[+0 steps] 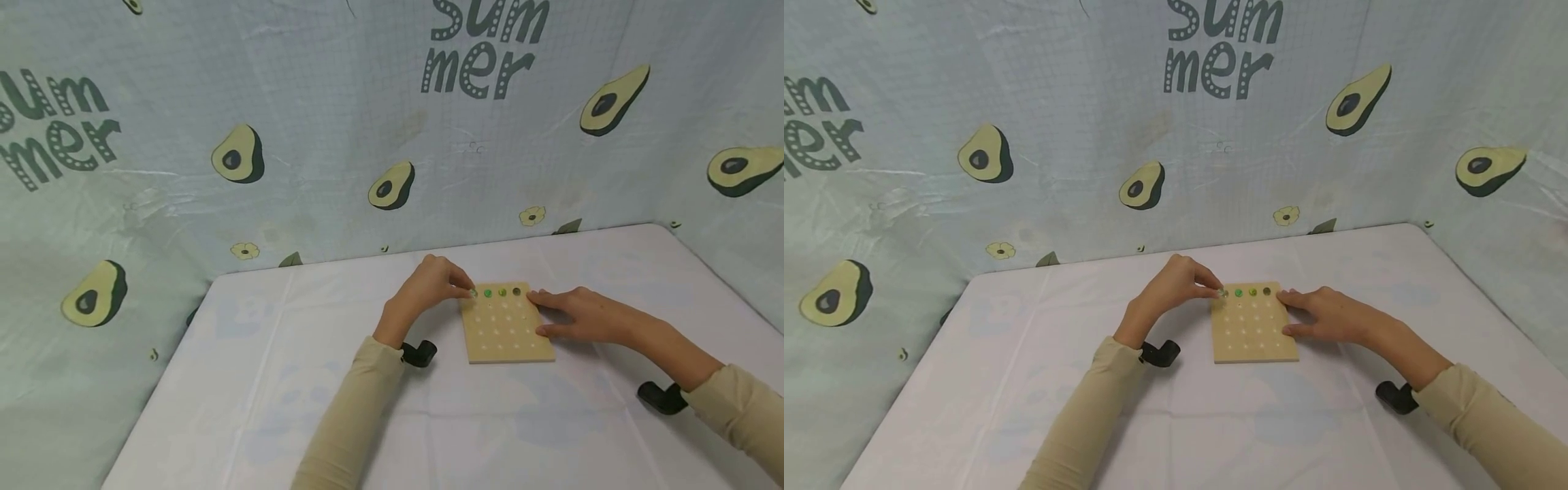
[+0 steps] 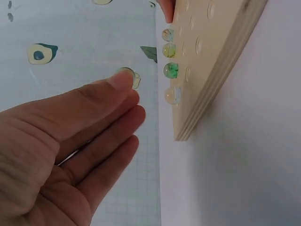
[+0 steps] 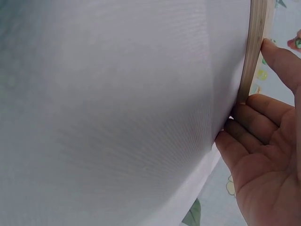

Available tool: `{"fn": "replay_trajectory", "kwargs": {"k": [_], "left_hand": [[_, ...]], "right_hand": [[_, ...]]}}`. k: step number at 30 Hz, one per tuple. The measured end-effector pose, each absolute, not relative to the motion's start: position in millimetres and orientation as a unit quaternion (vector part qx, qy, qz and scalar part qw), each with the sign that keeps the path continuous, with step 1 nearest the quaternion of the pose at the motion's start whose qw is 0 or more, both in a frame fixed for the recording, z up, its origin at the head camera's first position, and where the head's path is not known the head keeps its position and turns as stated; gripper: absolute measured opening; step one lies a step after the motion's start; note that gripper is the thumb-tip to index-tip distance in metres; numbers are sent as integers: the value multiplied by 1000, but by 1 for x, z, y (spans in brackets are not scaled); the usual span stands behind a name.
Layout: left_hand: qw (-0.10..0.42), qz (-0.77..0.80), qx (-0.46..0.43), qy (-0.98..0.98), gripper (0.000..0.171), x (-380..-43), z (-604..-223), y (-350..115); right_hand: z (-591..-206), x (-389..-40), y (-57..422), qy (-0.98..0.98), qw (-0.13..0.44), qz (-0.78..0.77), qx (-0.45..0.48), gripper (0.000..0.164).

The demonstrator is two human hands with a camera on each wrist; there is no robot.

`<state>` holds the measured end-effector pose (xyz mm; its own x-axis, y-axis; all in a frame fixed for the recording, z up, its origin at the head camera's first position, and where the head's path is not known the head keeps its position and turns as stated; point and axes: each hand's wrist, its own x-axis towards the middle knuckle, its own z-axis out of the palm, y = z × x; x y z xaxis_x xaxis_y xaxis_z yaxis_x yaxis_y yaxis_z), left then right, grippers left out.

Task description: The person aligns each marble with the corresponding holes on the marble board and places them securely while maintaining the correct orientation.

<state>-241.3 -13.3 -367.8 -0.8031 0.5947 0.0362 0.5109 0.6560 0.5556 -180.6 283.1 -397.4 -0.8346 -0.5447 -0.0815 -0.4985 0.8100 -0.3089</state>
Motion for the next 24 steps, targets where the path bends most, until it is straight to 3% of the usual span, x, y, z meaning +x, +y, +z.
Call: {"fn": "replay_trajectory", "kwargs": {"k": [14, 24], "left_hand": [[116, 254, 188, 942, 11, -237, -370, 10], [116, 271, 174, 939, 10, -233, -374, 11]], "right_hand": [[-397, -182, 285, 947, 89, -147, -271, 76], [-397, -183, 285, 947, 93, -147, -269, 76]]}}
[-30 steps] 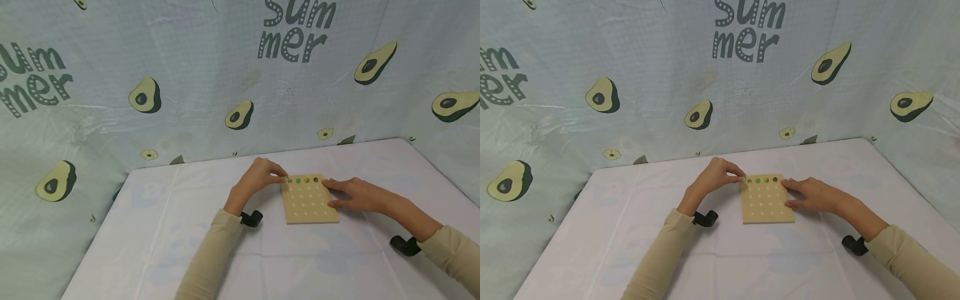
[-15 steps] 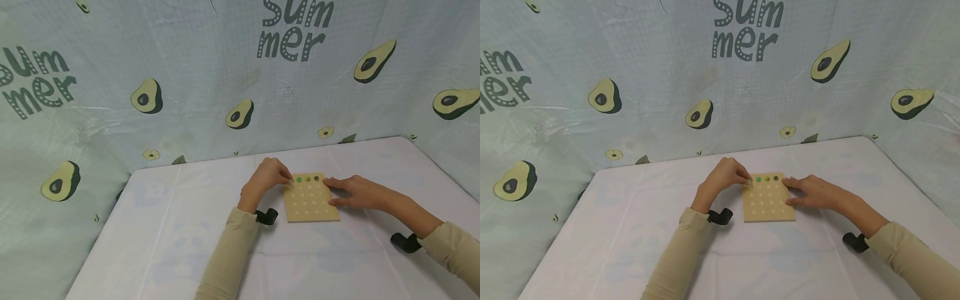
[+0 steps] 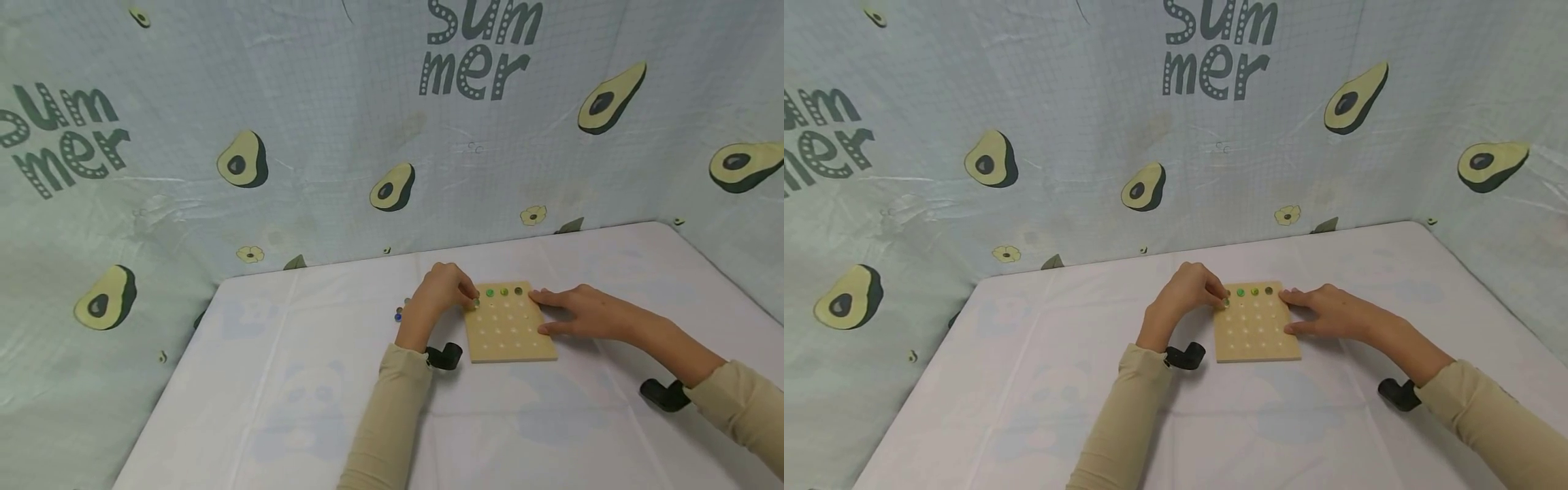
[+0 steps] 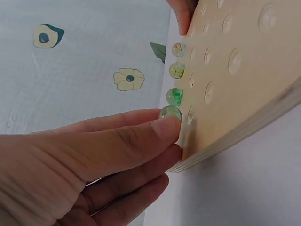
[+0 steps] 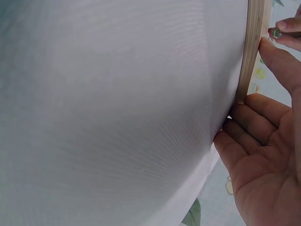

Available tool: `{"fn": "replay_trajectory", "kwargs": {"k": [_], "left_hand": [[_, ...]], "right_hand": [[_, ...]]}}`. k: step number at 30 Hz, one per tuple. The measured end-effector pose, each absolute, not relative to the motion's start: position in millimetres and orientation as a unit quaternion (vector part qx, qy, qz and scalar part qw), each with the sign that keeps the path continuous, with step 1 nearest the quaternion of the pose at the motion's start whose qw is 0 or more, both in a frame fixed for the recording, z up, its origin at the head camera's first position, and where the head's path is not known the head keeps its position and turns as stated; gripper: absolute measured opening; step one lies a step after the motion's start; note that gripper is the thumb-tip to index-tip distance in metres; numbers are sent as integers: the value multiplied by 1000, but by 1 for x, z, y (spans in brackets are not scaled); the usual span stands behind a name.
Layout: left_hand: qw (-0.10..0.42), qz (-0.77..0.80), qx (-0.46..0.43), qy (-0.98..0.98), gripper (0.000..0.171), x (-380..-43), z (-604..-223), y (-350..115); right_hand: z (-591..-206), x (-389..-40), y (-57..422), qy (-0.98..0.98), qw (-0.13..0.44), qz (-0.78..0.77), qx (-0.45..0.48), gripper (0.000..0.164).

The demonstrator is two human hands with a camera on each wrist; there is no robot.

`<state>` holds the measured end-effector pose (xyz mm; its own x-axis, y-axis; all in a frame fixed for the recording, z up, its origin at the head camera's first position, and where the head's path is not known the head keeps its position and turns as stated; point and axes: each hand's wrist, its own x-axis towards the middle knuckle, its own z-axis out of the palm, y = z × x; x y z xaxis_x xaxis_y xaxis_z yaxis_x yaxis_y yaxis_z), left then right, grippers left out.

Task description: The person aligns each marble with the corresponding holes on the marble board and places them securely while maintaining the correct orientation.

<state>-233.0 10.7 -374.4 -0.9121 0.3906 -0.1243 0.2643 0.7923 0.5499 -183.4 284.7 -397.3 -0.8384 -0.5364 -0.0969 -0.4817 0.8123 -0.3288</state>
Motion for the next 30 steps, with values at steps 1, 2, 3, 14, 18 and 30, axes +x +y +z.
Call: {"fn": "replay_trajectory", "kwargs": {"k": [1, 2, 3, 14, 18, 30], "left_hand": [[116, 270, 176, 940, 10, -233, -375, 11], [115, 268, 178, 940, 10, -233, -375, 12], [113, 265, 180, 940, 9, -232, -375, 13], [115, 250, 180, 944, 11, -231, -373, 14], [111, 268, 198, 936, 11, -234, -367, -2], [107, 227, 259, 933, 15, -245, -357, -76]], "right_hand": [[-397, -184, 285, 948, 93, -146, -268, 76], [-397, -184, 285, 948, 94, -144, -267, 76], [-397, -184, 285, 948, 95, -143, -267, 76], [-396, -185, 284, 947, 113, -154, -260, 78], [-395, -185, 283, 947, 110, -148, -263, 78], [-393, -185, 285, 949, 112, -141, -258, 79]]}}
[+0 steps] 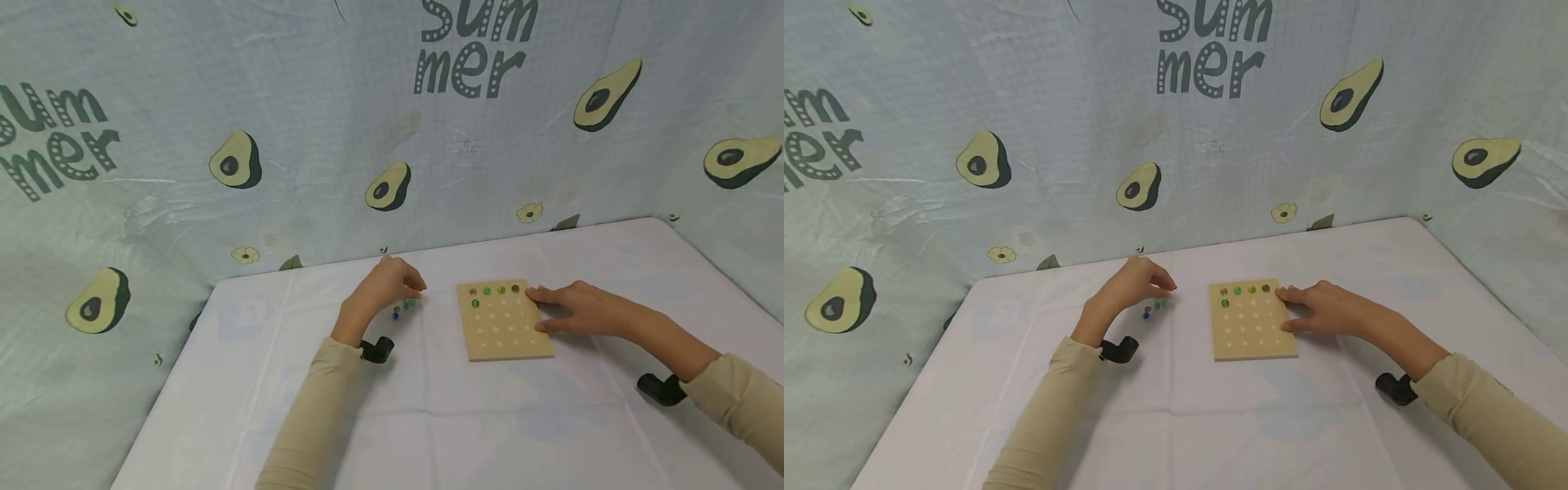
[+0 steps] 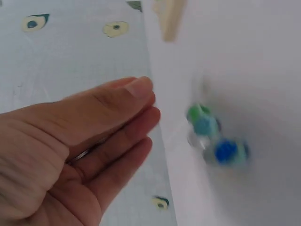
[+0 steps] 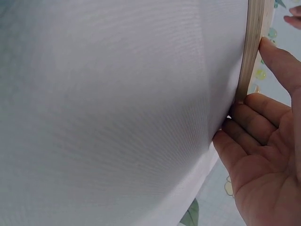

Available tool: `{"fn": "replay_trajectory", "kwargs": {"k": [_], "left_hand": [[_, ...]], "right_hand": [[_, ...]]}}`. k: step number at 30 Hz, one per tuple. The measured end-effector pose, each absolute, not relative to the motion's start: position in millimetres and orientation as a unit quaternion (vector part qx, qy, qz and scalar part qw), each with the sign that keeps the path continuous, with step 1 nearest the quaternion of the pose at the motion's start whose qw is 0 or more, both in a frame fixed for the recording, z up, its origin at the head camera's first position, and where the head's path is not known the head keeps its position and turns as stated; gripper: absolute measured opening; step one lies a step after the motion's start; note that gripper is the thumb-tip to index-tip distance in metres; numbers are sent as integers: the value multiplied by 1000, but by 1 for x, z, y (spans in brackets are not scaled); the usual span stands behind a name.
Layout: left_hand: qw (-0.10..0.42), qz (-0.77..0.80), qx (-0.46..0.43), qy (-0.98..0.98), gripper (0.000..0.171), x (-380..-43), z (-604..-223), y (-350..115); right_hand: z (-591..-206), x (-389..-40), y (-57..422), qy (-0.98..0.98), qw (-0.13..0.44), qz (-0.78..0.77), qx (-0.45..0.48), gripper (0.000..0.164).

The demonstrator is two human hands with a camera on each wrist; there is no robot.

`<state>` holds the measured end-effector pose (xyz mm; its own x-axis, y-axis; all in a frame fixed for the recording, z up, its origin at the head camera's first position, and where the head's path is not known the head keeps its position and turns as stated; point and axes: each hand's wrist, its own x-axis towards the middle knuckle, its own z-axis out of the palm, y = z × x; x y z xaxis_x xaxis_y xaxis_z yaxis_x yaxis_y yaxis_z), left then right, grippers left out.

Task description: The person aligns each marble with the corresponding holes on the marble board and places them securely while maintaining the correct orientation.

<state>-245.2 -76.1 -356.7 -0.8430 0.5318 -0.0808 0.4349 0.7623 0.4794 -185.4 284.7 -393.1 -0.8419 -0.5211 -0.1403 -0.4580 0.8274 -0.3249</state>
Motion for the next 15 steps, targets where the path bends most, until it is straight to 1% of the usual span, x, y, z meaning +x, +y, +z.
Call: {"fn": "replay_trajectory", "kwargs": {"k": [7, 15], "left_hand": [[114, 179, 314, 925, 14, -255, -363, -105], [106, 156, 391, 901, 23, -271, -373, -123]], "right_hand": [[-393, -186, 286, 949, 110, -142, -260, 79], [-395, -187, 287, 948, 116, -145, -257, 81]]}}
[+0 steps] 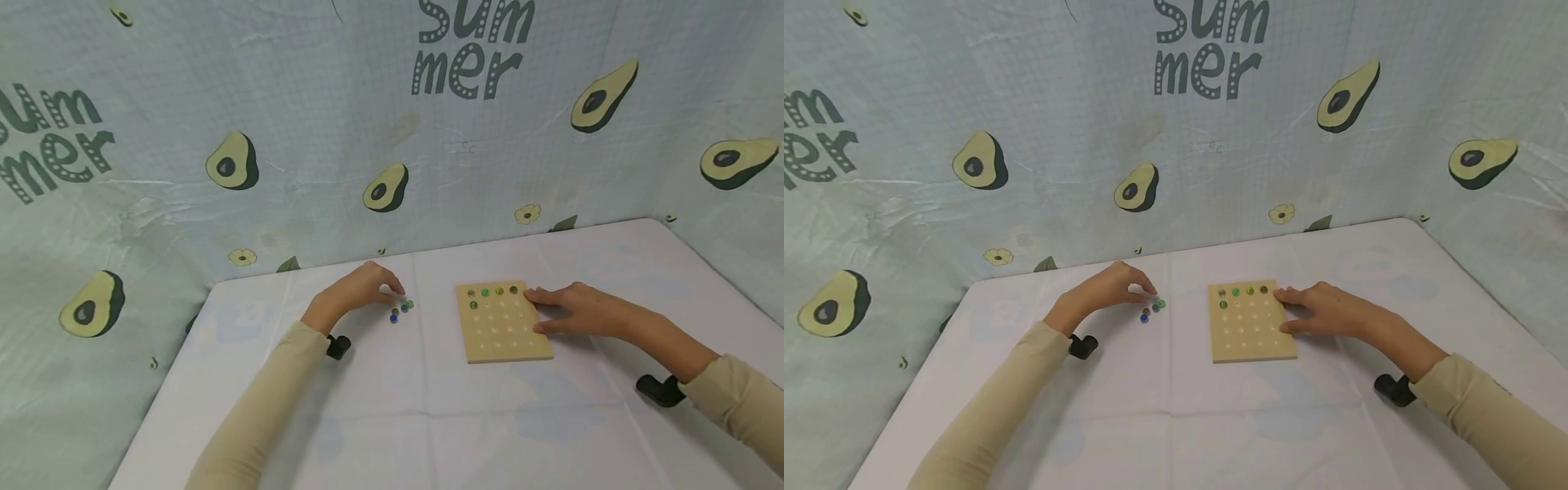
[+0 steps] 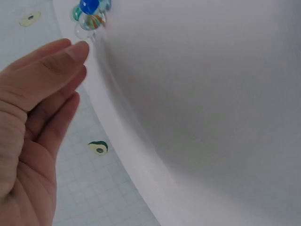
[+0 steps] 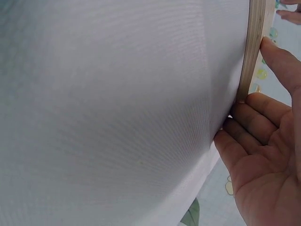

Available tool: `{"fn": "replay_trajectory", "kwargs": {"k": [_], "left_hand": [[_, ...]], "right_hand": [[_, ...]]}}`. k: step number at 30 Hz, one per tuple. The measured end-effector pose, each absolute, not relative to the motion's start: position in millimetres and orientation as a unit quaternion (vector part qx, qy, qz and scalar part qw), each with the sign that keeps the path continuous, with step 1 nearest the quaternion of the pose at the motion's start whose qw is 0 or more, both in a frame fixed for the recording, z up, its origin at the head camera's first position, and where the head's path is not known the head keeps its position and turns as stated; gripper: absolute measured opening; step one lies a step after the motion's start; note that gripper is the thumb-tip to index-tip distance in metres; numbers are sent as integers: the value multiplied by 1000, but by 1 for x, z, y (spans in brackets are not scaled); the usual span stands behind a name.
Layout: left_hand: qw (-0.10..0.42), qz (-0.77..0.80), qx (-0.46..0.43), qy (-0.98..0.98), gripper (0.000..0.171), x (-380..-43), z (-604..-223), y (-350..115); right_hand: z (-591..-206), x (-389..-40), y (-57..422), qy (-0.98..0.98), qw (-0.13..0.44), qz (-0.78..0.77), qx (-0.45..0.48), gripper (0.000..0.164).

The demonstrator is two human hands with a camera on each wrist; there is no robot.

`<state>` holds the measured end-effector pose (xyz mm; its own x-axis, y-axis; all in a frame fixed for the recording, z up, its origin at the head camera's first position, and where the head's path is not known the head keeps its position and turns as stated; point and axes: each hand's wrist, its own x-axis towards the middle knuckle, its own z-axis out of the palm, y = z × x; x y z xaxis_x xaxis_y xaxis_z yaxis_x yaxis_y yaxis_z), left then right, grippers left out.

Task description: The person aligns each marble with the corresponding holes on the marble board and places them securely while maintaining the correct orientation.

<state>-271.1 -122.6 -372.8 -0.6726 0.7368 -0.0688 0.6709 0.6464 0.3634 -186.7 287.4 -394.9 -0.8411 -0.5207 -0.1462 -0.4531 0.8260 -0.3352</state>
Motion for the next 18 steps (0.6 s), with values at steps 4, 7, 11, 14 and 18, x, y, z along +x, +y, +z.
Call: {"fn": "replay_trajectory", "kwargs": {"k": [4, 7, 11, 14, 18], "left_hand": [[103, 160, 407, 893, 24, -276, -375, -125], [112, 159, 409, 891, 23, -276, -375, -123], [119, 161, 416, 887, 21, -275, -375, -121], [118, 164, 427, 882, 20, -274, -375, -121], [113, 164, 434, 879, 18, -275, -377, -120]], "right_hand": [[-395, -187, 288, 948, 113, -145, -261, 80], [-395, -186, 287, 948, 110, -143, -263, 79], [-394, -186, 286, 949, 112, -140, -260, 79], [-394, -186, 286, 950, 114, -140, -257, 79], [-394, -186, 287, 950, 113, -139, -257, 79]]}}
